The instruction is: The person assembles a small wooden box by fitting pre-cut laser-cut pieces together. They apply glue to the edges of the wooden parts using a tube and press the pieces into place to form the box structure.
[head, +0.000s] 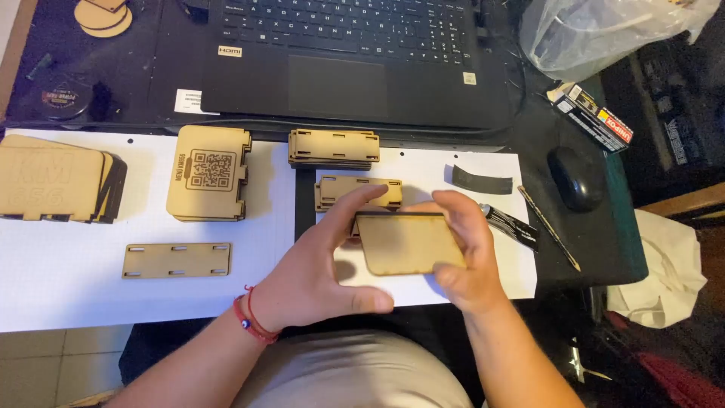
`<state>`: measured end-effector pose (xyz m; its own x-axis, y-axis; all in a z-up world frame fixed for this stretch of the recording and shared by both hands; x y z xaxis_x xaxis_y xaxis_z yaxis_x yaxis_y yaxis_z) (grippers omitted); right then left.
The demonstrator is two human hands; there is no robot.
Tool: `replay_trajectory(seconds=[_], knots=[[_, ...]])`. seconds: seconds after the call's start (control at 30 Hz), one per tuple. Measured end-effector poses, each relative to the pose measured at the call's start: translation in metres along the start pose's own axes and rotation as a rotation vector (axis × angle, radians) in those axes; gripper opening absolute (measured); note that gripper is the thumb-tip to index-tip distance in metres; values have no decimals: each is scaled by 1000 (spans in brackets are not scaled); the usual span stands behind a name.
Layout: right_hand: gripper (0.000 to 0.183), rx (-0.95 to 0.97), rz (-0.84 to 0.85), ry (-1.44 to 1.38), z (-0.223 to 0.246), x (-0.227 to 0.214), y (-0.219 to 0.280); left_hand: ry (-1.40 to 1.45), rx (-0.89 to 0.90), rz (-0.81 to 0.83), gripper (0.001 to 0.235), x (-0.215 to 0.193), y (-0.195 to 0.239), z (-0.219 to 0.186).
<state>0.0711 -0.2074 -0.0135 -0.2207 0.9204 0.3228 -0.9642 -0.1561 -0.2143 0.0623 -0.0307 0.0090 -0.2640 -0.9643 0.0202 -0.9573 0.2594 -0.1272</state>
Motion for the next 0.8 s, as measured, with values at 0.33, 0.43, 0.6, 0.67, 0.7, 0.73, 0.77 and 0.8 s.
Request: replay_trajectory(seconds=[0.33, 0.43, 0.6, 0.67, 0.7, 0.73, 0.77, 0.8], knots=[[66, 271, -1, -130, -11, -6, -21, -21, 15, -75, 66, 1, 1, 6], [54, 347, -32, -155, -16, -6, -23, -127, -130, -124, 59, -4, 2, 16], [72, 460, -151, 62, -28, -16, -23, 174, -50, -157, 59, -3, 2, 14], [76, 485, -150, 83, -30, -12, -21, 149, -37, -173, 56, -3, -1, 13], [79, 512, -144, 104, -33, -10, -20, 125, -24, -194, 52, -4, -2, 13], [79, 512, -147, 103, -31, -10, -19, 125, -25, -191, 52, -3, -3, 13], [86, 490, -131, 129, -28, -9, -19, 159, -32, -198, 52, -2, -4, 13], [94, 469, -115, 155, -25, -7, -20, 193, -38, -205, 52, -2, -5, 12]])
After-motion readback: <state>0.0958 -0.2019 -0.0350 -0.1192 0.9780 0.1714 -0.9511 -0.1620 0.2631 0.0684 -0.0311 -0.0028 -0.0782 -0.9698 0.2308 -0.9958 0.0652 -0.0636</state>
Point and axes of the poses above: each hand's wrist, its own y-axis away from the middle knuckle, its own x-axis out of the palm, z = x × y, the point moved 7 cm from there along -y, towards the middle knuckle, and after that the axes turned 11 degrees about -z, right-handed, at the moved point
